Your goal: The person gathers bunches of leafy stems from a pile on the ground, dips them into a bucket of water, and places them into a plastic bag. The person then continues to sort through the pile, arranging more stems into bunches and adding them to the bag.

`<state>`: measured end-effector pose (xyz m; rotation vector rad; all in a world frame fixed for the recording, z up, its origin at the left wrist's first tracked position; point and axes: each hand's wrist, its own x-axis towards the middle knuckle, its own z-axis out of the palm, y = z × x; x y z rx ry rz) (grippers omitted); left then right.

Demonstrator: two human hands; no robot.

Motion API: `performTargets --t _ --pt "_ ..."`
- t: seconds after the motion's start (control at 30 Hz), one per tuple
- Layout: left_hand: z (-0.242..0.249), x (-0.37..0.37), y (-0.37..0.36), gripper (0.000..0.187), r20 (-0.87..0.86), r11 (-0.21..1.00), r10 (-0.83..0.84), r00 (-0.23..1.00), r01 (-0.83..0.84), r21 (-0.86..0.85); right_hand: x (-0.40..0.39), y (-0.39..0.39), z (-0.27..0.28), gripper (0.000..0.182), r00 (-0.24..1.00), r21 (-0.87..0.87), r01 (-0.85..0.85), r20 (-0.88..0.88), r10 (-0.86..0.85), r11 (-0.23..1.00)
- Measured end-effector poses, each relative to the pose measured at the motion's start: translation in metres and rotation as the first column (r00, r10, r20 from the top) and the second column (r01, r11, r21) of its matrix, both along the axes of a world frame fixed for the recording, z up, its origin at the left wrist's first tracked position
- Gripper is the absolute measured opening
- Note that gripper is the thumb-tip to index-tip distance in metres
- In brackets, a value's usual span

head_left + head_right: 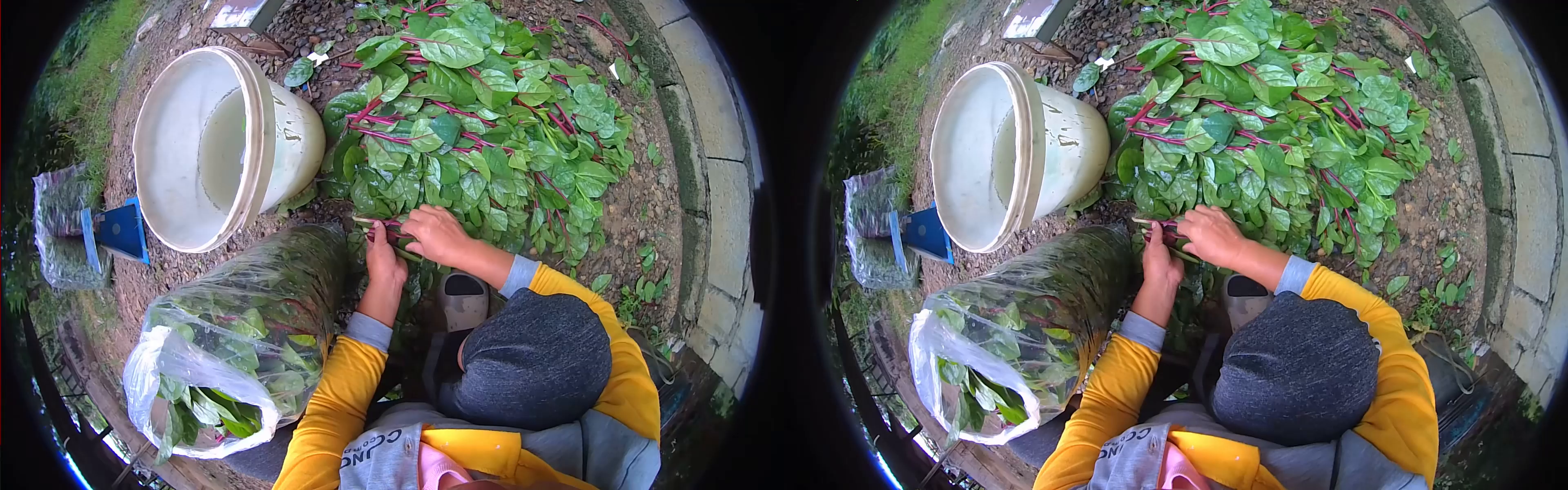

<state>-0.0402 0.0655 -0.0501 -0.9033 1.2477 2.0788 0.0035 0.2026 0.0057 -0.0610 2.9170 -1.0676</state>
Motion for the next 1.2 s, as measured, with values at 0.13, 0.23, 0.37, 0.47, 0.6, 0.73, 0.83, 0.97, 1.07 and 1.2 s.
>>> performTargets --t 0.13,0.23,0.37,0.47,0.6,0.73,0.83,0.97,1.07,1.2 --pt "0.004 -0.002 -0.003 0.026 0.023 1.000 0.013 1.000 -0.014 0.023 -0.011 0.036 -0.011 0.018 0.947 -0.474 0.280 0.277 -0.160 0.835" --pt "0.016 -0.001 0.001 0.024 0.016 0.999 -0.004 1.000 0.004 0.040 -0.019 0.066 -0.020 0.017 0.917 -0.547 0.380 0.329 -0.226 0.746" --pt "0.021 -0.001 0.003 0.022 0.003 0.997 -0.032 0.999 0.032 0.077 -0.028 0.055 -0.006 0.018 0.941 -0.480 0.290 0.301 -0.155 0.828" --pt "0.018 0.000 0.000 0.022 -0.018 0.995 -0.064 0.998 0.065 0.078 -0.029 0.047 0.001 0.019 0.945 -0.360 0.133 0.327 -0.009 0.923" --pt "0.015 -0.002 -0.005 0.020 0.001 0.997 -0.041 0.999 0.041 0.060 -0.011 0.059 -0.004 0.018 0.968 -0.165 -0.066 0.227 0.103 0.984" --pt "0.012 -0.010 -0.020 0.020 0.032 0.999 0.007 0.999 -0.008 0.040 0.028 0.092 0.008 0.017 0.757 0.152 -0.308 0.637 0.145 0.939" --pt "-0.004 -0.017 -0.035 0.022 0.018 0.999 0.033 0.999 -0.034 0.037 0.057 0.117 0.052 0.023 0.546 0.125 -0.468 0.819 0.175 0.875" --pt "0.007 -0.012 -0.028 0.019 -0.014 0.999 -0.033 0.999 0.033 0.009 0.063 0.116 0.077 0.019 0.824 0.146 -0.184 0.562 0.072 0.972" --pt "0.032 -0.007 -0.011 0.016 -0.054 0.993 -0.119 0.991 0.120 0.017 0.030 0.098 0.083 0.013 0.961 -0.063 0.057 0.274 -0.037 0.996" --pt "0.030 -0.002 -0.011 0.023 -0.150 0.970 -0.204 0.967 0.180 -0.162 -0.039 0.083 0.079 0.011 0.973 -0.057 0.101 -0.203 -0.110 0.993"
